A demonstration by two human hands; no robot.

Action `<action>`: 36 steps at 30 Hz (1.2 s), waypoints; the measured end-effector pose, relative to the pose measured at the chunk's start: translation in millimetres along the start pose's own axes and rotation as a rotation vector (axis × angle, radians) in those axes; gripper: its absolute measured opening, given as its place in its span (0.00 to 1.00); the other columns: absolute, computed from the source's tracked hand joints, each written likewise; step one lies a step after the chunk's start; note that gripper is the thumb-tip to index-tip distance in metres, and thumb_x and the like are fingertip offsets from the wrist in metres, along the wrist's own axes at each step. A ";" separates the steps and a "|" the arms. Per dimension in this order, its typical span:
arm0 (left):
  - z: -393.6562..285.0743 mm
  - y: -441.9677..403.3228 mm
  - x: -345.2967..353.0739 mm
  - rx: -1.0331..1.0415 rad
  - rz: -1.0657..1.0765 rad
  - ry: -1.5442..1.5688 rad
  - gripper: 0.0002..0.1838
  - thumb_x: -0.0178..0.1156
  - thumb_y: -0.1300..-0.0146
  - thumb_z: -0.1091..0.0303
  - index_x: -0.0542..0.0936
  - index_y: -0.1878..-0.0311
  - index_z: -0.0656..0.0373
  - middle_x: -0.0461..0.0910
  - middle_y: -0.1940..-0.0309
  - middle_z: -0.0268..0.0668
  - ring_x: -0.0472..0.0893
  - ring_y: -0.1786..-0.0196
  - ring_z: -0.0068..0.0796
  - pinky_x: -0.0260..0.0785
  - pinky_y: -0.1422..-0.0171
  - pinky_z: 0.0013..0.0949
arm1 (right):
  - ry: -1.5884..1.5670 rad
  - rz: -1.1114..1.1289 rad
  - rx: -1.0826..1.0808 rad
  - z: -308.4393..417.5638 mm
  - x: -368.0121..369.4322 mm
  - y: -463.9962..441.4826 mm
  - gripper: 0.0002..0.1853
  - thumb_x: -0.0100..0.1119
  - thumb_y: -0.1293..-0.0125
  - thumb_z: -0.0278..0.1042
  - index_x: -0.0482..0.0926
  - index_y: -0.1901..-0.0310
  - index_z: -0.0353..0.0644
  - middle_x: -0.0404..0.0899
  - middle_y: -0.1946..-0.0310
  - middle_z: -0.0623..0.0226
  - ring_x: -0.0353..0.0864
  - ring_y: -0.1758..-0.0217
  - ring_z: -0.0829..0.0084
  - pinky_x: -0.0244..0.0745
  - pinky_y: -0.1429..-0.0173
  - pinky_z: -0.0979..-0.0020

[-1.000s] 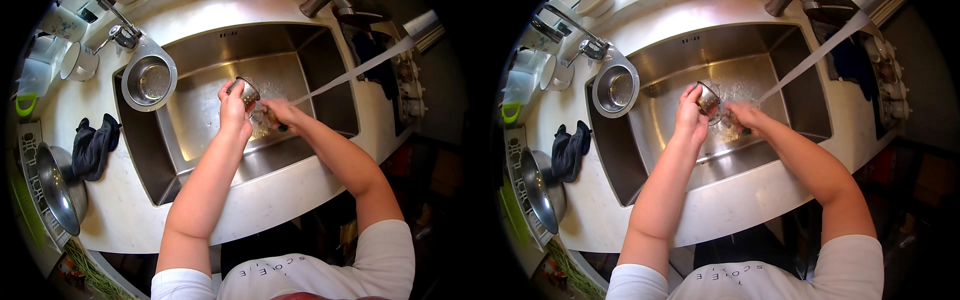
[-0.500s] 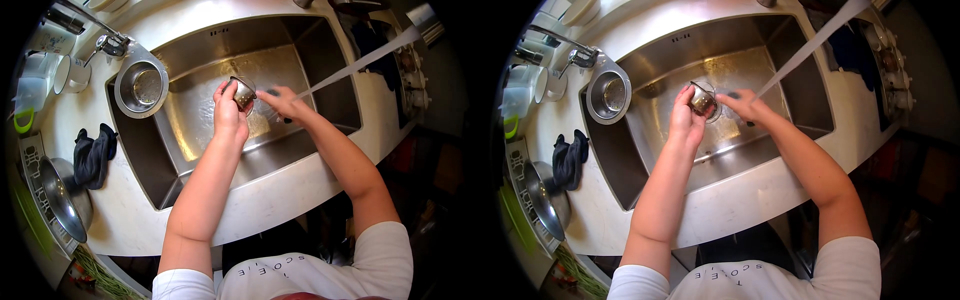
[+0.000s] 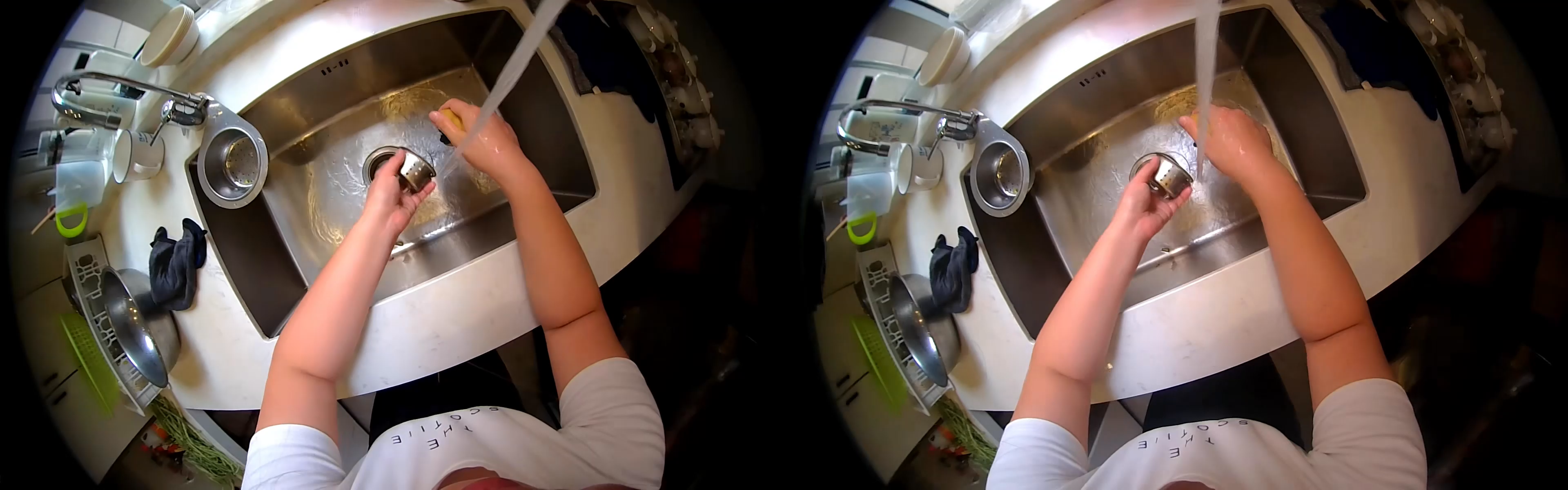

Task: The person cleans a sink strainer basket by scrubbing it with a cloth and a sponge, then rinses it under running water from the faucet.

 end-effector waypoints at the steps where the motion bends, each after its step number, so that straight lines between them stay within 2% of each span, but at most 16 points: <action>1: 13.2 -9.9 -7.3 -0.064 -0.022 -0.019 0.16 0.55 0.26 0.53 0.75 0.46 0.55 0.80 0.53 0.41 0.81 0.50 0.43 0.78 0.45 0.50 | 0.043 0.001 0.005 -2.0 -3.0 -0.5 0.25 0.51 0.30 0.60 0.82 0.50 0.46 0.85 0.58 0.48 0.83 0.50 0.47 0.76 0.48 0.50; 4: 49.4 -22.5 -27.2 -0.239 -0.147 -0.107 0.21 0.51 0.28 0.44 0.75 0.49 0.52 0.80 0.57 0.39 0.80 0.54 0.40 0.76 0.46 0.51 | -0.020 -0.010 0.002 -11.3 -7.0 -7.7 0.25 0.53 0.31 0.60 0.83 0.49 0.47 0.85 0.57 0.52 0.83 0.49 0.49 0.77 0.48 0.51; 7: 55.1 -38.5 -15.1 -0.222 -0.143 -0.217 0.22 0.49 0.28 0.41 0.75 0.51 0.51 0.80 0.59 0.38 0.79 0.55 0.38 0.75 0.45 0.52 | -0.094 -0.004 0.015 -16.4 -4.3 -6.8 0.25 0.54 0.33 0.61 0.83 0.49 0.48 0.86 0.56 0.55 0.84 0.49 0.51 0.77 0.47 0.53; 8: 55.3 -48.9 -11.0 -0.195 -0.164 -0.252 0.22 0.47 0.27 0.41 0.75 0.53 0.50 0.79 0.63 0.37 0.79 0.59 0.38 0.78 0.52 0.48 | -0.118 -0.004 0.016 -15.9 -4.8 -7.0 0.26 0.54 0.33 0.61 0.83 0.49 0.48 0.86 0.56 0.56 0.84 0.49 0.52 0.78 0.46 0.54; 9: 58.9 -62.3 -11.0 -0.195 -0.163 -0.267 0.22 0.47 0.27 0.41 0.75 0.53 0.50 0.79 0.63 0.37 0.79 0.59 0.38 0.78 0.52 0.48 | -0.127 -0.015 0.023 -16.7 -7.3 -7.4 0.26 0.54 0.33 0.61 0.83 0.49 0.48 0.86 0.56 0.56 0.84 0.49 0.52 0.78 0.46 0.54; 11: 61.9 -89.6 -7.1 -0.150 -0.128 -0.344 0.21 0.46 0.27 0.43 0.75 0.55 0.50 0.79 0.66 0.37 0.80 0.64 0.37 0.79 0.64 0.44 | -0.126 -0.004 0.026 -18.2 -9.1 -9.8 0.25 0.56 0.34 0.61 0.84 0.49 0.49 0.86 0.55 0.56 0.84 0.49 0.53 0.78 0.45 0.55; 12: 63.9 -96.6 -10.3 -0.146 -0.199 -0.372 0.20 0.47 0.28 0.43 0.75 0.56 0.49 0.78 0.70 0.35 0.79 0.68 0.35 0.77 0.72 0.41 | -0.128 -0.012 0.033 -20.2 -10.4 -10.5 0.25 0.56 0.34 0.61 0.84 0.49 0.49 0.86 0.55 0.56 0.84 0.49 0.53 0.78 0.45 0.55; 13: 67.5 -108.7 -13.9 -0.149 -0.195 -0.380 0.20 0.47 0.28 0.43 0.75 0.56 0.49 0.78 0.70 0.35 0.79 0.68 0.35 0.77 0.72 0.41 | -0.143 -0.034 0.027 -20.4 -12.4 -11.0 0.25 0.56 0.34 0.60 0.83 0.49 0.48 0.86 0.56 0.55 0.84 0.49 0.52 0.78 0.46 0.55; 16: 73.0 -120.4 -21.3 -0.211 -0.212 -0.477 0.22 0.50 0.30 0.39 0.72 0.44 0.44 0.79 0.67 0.34 0.79 0.67 0.35 0.70 0.71 0.42 | -0.196 -0.068 0.006 -18.4 -17.0 -11.6 0.25 0.57 0.33 0.59 0.83 0.50 0.45 0.86 0.58 0.53 0.84 0.52 0.51 0.77 0.48 0.55; 19: 68.5 -115.2 -32.3 -0.219 -0.291 -0.511 0.23 0.50 0.31 0.38 0.73 0.47 0.44 0.79 0.68 0.35 0.79 0.67 0.36 0.70 0.69 0.46 | -0.243 -0.025 0.004 -15.8 -17.8 -10.6 0.24 0.58 0.33 0.59 0.84 0.51 0.45 0.86 0.59 0.52 0.84 0.52 0.51 0.78 0.49 0.55; 20: 71.0 -114.2 -28.6 -0.245 -0.203 -0.461 0.21 0.48 0.30 0.40 0.75 0.50 0.45 0.81 0.67 0.35 0.80 0.65 0.37 0.70 0.67 0.49 | -0.251 -0.029 0.005 -16.2 -17.7 -11.1 0.24 0.58 0.33 0.59 0.84 0.51 0.45 0.86 0.59 0.52 0.84 0.52 0.51 0.78 0.49 0.55; 23: 62.2 -96.2 -31.3 -0.219 -0.215 -0.397 0.19 0.47 0.29 0.43 0.77 0.54 0.47 0.82 0.65 0.35 0.81 0.64 0.36 0.72 0.65 0.48 | -0.264 -0.077 -0.011 -16.0 -18.2 -12.1 0.23 0.58 0.33 0.58 0.84 0.53 0.46 0.86 0.60 0.53 0.85 0.54 0.51 0.78 0.49 0.55; 24: 54.9 -78.7 -26.0 -0.149 -0.270 -0.356 0.19 0.45 0.27 0.46 0.77 0.52 0.48 0.83 0.62 0.35 0.83 0.60 0.36 0.75 0.62 0.49 | -0.278 -0.074 -0.015 -14.5 -17.0 -12.3 0.22 0.58 0.33 0.58 0.84 0.53 0.46 0.86 0.61 0.54 0.85 0.55 0.51 0.78 0.50 0.55; 28: 54.3 -76.2 -32.3 -0.222 -0.246 -0.372 0.21 0.43 0.26 0.47 0.78 0.47 0.49 0.84 0.55 0.38 0.83 0.55 0.38 0.79 0.54 0.51 | -0.279 -0.050 -0.030 -9.9 -15.2 -11.6 0.22 0.59 0.33 0.57 0.84 0.55 0.46 0.86 0.64 0.55 0.85 0.57 0.51 0.78 0.51 0.54; 34: 60.2 -61.7 -17.0 -0.229 -0.186 -0.362 0.22 0.44 0.26 0.45 0.78 0.44 0.50 0.83 0.52 0.38 0.84 0.51 0.40 0.78 0.48 0.53 | -0.256 -0.082 -0.061 -6.7 -18.6 -12.0 0.21 0.59 0.34 0.57 0.84 0.54 0.46 0.86 0.64 0.55 0.85 0.56 0.50 0.78 0.51 0.55; 36: 63.2 -66.6 -13.5 -0.251 -0.126 -0.371 0.22 0.46 0.27 0.45 0.77 0.44 0.49 0.83 0.51 0.37 0.84 0.50 0.38 0.79 0.49 0.50 | -0.258 -0.053 -0.050 -6.4 -19.4 -11.0 0.22 0.59 0.34 0.57 0.84 0.53 0.46 0.86 0.62 0.55 0.85 0.55 0.51 0.78 0.49 0.54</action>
Point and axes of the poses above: each hand's wrist, its own y-axis away from the middle knuckle, its own x-axis out of the palm, z = x × y, the point moved 10 cm from there along -y, towards the middle knuckle
